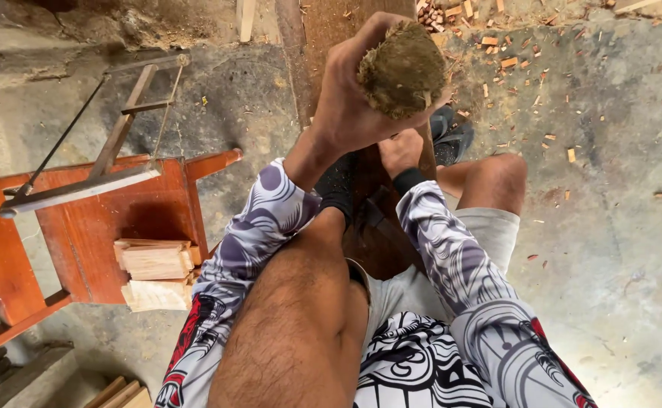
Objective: The person sits on a wooden workbench holding a stone in one hand and repeatedly hammers a small wooden block with a claw hammer. They set the block down, use a chisel on a wood piece, pick up additional wood pieces from a stack on the floor, and resume hammering the block on the bench.
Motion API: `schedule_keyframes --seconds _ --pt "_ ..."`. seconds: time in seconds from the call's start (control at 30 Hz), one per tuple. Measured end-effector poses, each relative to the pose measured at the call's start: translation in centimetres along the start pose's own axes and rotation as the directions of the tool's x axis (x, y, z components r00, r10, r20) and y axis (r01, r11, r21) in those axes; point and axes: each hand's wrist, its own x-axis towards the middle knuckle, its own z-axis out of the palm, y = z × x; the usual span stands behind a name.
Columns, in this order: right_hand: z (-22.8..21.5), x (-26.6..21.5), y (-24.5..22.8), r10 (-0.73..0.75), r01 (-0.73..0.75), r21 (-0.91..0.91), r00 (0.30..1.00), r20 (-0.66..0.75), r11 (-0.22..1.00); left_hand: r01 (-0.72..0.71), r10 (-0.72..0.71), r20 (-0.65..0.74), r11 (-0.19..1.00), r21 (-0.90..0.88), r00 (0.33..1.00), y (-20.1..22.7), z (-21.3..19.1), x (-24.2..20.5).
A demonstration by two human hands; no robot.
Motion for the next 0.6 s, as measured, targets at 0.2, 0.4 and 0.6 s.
schedule_keyframes --seconds 0.2,0.4,0.6 --pt "-0.2 1.6 7.3 -0.259 0.259 0.128 0.966 -0.016 0.957 0.113 -0.114 0.045 0.993 0.037 0.992 -1.6 1.1 -1.8" --pt "-2.7 -4.2 4.0 -0.158 0.069 0.378 0.965 0.211 0.923 0.167 -0.153 0.114 0.978 -0.126 0.982 -4.0 4.4 -3.0" --pt "-4.0 -6.4 1.5 -0.092 0.023 0.368 0.981 0.171 0.930 0.204 -0.188 0.260 0.978 -0.037 0.947 -4.5 5.1 -3.2"
